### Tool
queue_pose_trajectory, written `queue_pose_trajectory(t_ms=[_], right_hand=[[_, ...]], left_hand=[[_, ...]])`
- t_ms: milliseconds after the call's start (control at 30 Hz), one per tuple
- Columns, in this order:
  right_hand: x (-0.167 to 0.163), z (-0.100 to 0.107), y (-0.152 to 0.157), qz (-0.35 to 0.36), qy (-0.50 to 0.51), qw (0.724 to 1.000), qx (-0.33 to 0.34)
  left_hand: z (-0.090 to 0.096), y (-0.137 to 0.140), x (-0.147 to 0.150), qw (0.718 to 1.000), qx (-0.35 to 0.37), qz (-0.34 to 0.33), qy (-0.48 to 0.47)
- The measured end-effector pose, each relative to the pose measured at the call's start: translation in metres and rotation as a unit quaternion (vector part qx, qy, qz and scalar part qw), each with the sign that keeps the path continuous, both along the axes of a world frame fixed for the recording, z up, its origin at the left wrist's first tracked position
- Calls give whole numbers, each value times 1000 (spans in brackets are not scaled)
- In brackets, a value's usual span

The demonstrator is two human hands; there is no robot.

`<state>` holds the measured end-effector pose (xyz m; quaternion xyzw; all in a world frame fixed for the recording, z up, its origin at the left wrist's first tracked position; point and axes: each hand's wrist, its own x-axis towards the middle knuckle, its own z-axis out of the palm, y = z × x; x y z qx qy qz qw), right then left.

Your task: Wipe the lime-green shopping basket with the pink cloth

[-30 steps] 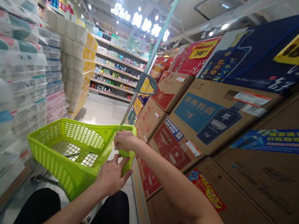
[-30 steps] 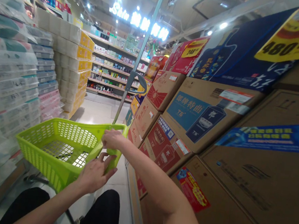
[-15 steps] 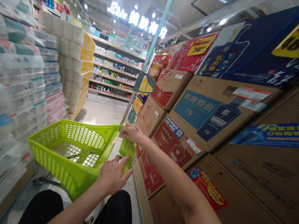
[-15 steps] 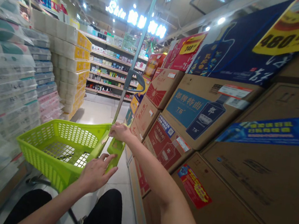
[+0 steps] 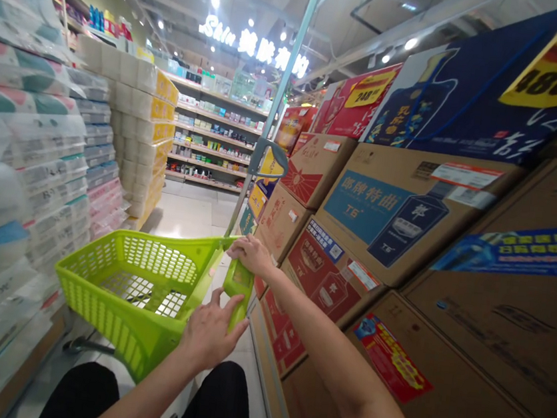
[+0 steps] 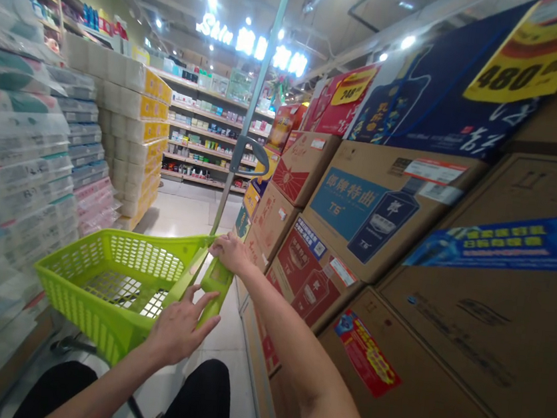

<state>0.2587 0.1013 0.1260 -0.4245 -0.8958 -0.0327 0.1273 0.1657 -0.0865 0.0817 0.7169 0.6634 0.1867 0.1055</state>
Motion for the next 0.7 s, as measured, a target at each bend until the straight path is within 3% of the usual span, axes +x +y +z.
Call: queue_pose_trajectory(t_ms=[367, 533, 600, 700], right_hand=[[37, 10, -12, -73, -1, 997, -5], [31, 4, -48, -104, -10, 995, -2], [23, -6, -70, -76, 2, 997, 16], [12, -20, -89, 30, 31, 998, 39]], left_hand=[[0, -7, -4, 1000, 12, -12, 4], [-2, -7, -4, 1000, 12, -3, 8], [-4, -5, -3, 1000, 12, 8, 7], [-7, 0, -3, 1000, 7, 16, 12]])
